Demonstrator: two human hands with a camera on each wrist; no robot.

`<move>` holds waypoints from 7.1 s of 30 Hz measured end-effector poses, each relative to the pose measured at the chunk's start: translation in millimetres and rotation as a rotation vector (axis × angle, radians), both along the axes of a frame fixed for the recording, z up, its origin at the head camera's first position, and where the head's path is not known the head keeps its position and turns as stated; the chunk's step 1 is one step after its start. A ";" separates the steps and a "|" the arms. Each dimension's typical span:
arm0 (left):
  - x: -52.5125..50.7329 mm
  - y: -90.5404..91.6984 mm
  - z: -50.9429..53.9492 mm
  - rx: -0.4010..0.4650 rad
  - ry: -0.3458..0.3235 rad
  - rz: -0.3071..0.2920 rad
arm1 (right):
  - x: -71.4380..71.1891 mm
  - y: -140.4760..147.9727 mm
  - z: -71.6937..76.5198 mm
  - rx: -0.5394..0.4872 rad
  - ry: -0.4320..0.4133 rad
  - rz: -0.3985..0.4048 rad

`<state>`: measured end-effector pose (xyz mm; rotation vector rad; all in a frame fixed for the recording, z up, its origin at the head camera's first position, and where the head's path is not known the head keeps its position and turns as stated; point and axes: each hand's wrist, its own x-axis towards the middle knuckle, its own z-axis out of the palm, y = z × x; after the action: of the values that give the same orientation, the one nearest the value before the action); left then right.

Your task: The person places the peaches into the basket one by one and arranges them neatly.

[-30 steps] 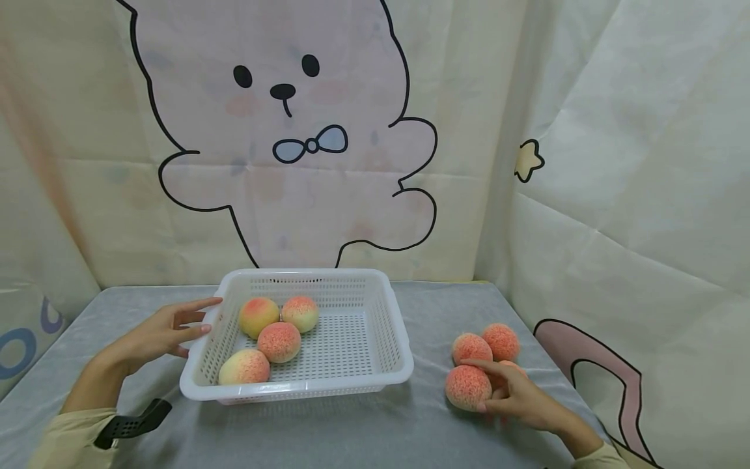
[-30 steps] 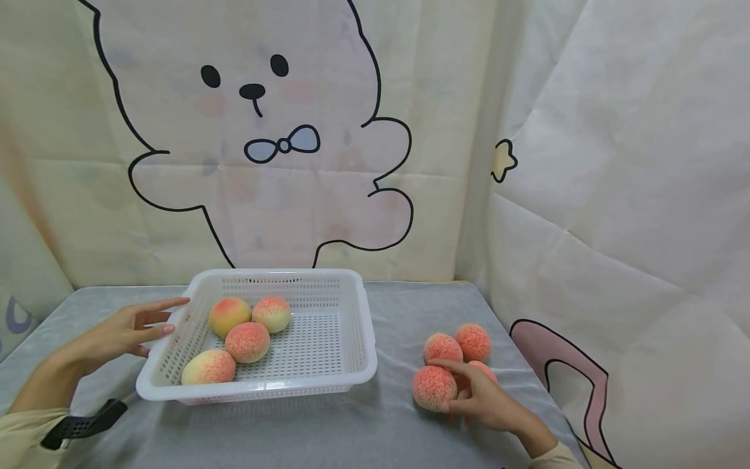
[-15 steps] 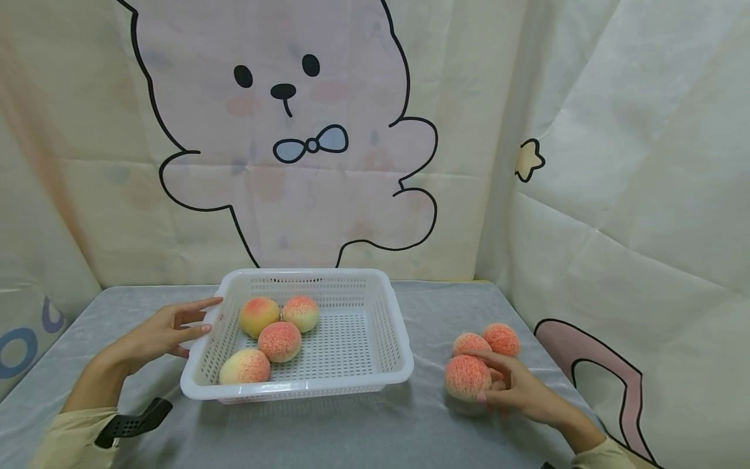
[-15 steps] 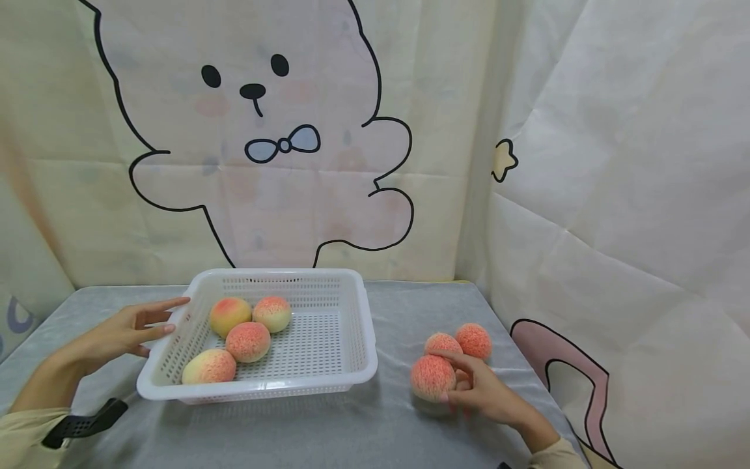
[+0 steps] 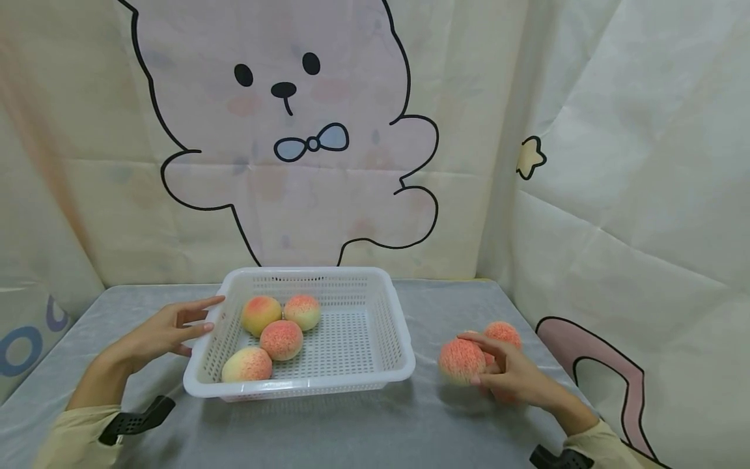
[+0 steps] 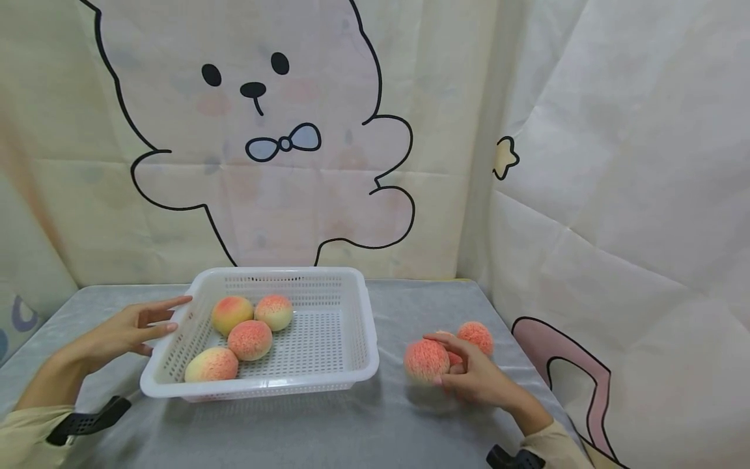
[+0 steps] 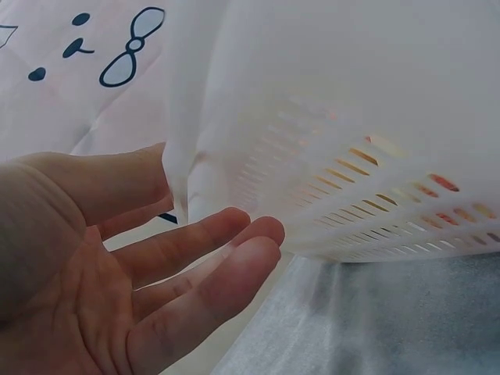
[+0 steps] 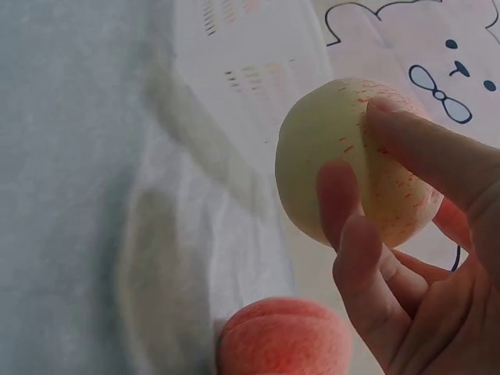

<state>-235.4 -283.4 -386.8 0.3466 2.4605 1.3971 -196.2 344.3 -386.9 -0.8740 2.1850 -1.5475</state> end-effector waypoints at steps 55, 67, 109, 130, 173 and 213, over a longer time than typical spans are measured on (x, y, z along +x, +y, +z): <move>-0.4 -3.4 0.2 0.007 -0.008 -0.001 | -50.5 -154.6 46.6 -0.019 0.016 0.064; -0.6 -4.0 -3.6 -0.001 0.011 -0.006 | -53.8 -181.8 40.3 0.018 -0.006 0.096; 1.2 -0.2 -2.7 0.014 0.013 -0.006 | -49.6 -259.2 7.0 0.233 -0.069 0.151; 1.1 -1.7 -3.3 0.020 0.001 -0.008 | -54.0 -266.7 -1.3 0.392 -0.002 0.286; -1.7 -3.3 -6.7 0.012 -0.029 0.005 | -50.8 -232.5 22.4 0.340 -0.059 0.145; -0.1 1.4 -3.4 -0.003 -0.026 0.020 | -38.3 -111.2 51.6 0.155 0.035 0.018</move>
<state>-235.6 -282.0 -390.3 0.3023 2.4517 1.3962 -234.4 233.2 -335.3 -0.8742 2.2795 -1.3429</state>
